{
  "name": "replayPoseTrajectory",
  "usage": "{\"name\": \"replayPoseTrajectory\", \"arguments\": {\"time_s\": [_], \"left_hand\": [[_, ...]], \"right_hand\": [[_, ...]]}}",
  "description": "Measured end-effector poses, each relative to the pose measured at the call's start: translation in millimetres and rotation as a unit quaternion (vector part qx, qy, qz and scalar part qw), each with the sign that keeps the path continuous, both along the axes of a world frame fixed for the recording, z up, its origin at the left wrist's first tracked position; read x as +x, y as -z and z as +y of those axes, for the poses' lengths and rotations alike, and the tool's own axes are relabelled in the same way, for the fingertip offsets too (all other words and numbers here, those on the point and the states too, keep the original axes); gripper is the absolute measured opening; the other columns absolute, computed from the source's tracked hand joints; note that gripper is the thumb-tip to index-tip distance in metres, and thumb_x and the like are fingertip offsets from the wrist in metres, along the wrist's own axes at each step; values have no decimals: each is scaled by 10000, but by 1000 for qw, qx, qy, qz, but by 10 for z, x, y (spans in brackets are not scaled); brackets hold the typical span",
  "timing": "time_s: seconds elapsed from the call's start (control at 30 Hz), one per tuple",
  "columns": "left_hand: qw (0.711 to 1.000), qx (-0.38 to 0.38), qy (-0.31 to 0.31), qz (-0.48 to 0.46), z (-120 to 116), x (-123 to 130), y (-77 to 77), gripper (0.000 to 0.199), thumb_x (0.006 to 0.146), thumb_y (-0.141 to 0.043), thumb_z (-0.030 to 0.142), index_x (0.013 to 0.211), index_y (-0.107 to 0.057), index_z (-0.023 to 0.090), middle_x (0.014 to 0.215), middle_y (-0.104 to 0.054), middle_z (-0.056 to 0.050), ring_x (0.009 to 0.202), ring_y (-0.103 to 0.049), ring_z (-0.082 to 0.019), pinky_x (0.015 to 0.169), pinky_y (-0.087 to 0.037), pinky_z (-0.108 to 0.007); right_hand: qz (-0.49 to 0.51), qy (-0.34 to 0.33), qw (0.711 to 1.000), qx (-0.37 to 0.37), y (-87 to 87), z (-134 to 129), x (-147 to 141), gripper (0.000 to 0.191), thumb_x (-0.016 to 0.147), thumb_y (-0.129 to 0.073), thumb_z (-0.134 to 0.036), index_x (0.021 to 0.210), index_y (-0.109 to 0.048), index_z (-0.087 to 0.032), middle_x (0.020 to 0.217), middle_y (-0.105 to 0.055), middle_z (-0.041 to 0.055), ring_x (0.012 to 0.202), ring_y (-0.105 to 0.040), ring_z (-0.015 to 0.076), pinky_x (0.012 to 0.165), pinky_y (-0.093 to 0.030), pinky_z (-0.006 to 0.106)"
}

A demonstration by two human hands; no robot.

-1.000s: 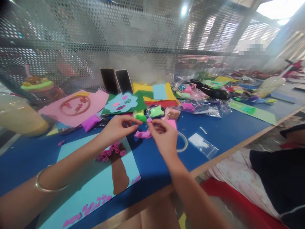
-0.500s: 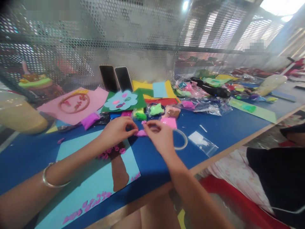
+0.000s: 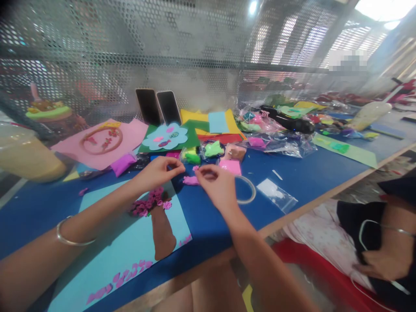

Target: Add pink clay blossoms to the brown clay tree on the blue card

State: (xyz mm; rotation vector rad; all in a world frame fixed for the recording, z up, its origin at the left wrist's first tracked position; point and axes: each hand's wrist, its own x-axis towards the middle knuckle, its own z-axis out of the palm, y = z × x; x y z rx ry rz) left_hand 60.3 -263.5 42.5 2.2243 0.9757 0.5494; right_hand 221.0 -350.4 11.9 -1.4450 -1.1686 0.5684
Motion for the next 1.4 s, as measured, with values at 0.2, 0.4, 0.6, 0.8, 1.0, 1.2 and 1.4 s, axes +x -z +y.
{"name": "replayPoseTrajectory", "arguments": {"time_s": [0.2, 0.4, 0.6, 0.8, 1.0, 1.2, 1.4], "left_hand": [[981, -123, -69, -134, -53, 40, -86, 324, 718, -640, 443, 754, -714, 130, 729, -681, -43, 660, -542, -134, 617, -398, -238], [942, -263, -83, -193, -253, 150, -128, 269, 698, -640, 383, 809, -750, 163, 840, -692, -56, 661, -528, -114, 590, -387, -227], [908, -338, -86, -231, -345, 185, -144, 226, 651, -651, 282, 819, -759, 177, 868, -696, -61, 649, -509, -101, 632, -415, -241], [875, -397, -84, -266, -356, 199, -133, 223, 629, -705, 301, 811, -754, 181, 871, -691, -62, 660, -545, -104, 632, -457, -229], [868, -403, -71, -281, -341, 182, -135, 197, 657, -696, 283, 813, -753, 177, 919, -686, -62, 659, -546, -93, 603, -475, -196], [855, -425, -82, -286, -356, 185, -158, 202, 629, -711, 270, 800, -743, 167, 885, -678, -57, 654, -552, -89, 605, -466, -196], [844, -445, -84, -287, -371, 194, -157, 218, 656, -678, 236, 855, -730, 164, 909, -683, -60, 672, -573, -95, 583, -436, -191]], "right_hand": [[29, 20, 999, 19, 1, -6, 16, 221, 686, -702, -370, 768, -692, -165, 741, -719, 54, 618, -695, 207, 598, -553, 294], [62, 47, 995, 59, -12, 3, 25, 203, 677, -714, -339, 754, -679, -154, 714, -705, 45, 593, -682, 184, 570, -545, 268], [75, 53, 992, 82, -17, 1, 23, 191, 668, -725, -330, 744, -679, -161, 706, -698, 32, 582, -666, 166, 562, -544, 263], [49, 54, 992, 101, -1, 3, 36, 169, 681, -719, -316, 758, -687, -170, 703, -698, 26, 609, -665, 165, 601, -553, 273], [46, 47, 992, 106, 9, 8, 43, 167, 686, -714, -312, 775, -687, -173, 713, -703, 27, 621, -674, 173, 609, -562, 284], [-18, 62, 990, 122, 8, -19, 33, 142, 713, -684, -296, 787, -703, -177, 752, -723, 36, 643, -684, 179, 615, -564, 285], [-81, 88, 982, 143, -34, -48, 5, 115, 734, -653, -280, 771, -710, -187, 748, -727, 33, 636, -684, 183, 619, -566, 292]]}}
